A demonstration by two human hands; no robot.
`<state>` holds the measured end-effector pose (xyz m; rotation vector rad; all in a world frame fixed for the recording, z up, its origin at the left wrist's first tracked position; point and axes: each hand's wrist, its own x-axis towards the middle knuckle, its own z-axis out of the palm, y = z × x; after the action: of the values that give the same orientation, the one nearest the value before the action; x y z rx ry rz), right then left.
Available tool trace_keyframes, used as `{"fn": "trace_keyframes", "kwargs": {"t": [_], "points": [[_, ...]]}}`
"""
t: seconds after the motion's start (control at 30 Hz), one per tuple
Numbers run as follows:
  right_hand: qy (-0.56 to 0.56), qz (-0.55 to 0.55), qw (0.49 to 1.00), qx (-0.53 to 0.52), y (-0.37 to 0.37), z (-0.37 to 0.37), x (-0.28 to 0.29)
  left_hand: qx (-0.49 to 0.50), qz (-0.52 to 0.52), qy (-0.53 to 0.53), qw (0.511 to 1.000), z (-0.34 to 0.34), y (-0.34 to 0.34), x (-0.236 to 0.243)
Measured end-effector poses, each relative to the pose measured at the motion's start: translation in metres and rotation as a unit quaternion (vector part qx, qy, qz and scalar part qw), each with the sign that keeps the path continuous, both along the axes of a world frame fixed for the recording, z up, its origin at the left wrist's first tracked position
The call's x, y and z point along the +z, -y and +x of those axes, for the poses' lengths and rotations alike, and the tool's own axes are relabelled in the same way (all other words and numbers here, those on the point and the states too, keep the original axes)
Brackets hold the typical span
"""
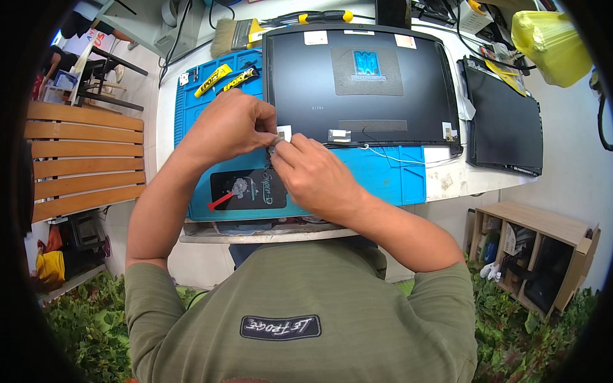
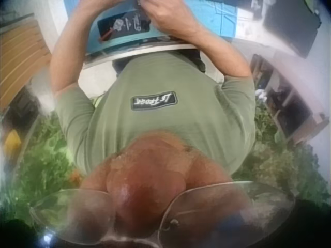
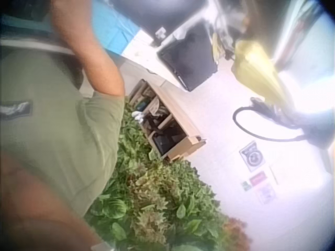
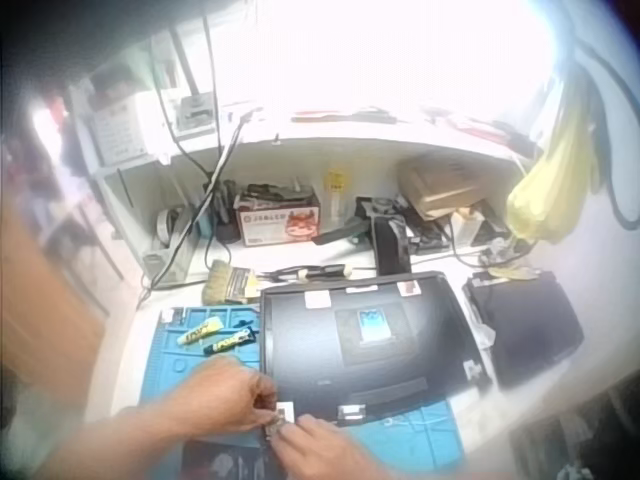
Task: The person works on the internal components of a disassembled laptop screen assembly, using hands to manipulate small wires and connectors near the hinge area while the screen panel rests on a blue mat.
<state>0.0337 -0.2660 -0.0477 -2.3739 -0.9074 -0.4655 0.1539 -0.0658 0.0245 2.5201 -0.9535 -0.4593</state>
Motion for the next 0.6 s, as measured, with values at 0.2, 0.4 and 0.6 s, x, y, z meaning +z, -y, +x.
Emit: {"fn": "trace_keyframes", "kwargs": {"t": [0.2, 0.4, 0.6], "points": [[-0.013, 0.001, 1.000, 0.005, 0.000, 0.000, 0.002, 0.020, 0.006, -0.032, 0.999, 0.002, -0.001, 0.003], [-0.024, 0.005, 1.000, 0.004, -0.001, 0.000, 0.005, 0.061, -0.059, -0.104, 0.991, 0.003, -0.014, 0.002], [-0.032, 0.011, 0.999, 0.000, 0.000, 0.000, 0.007, -0.040, -0.123, -0.025, 0.991, -0.003, -0.037, -0.011]]}}
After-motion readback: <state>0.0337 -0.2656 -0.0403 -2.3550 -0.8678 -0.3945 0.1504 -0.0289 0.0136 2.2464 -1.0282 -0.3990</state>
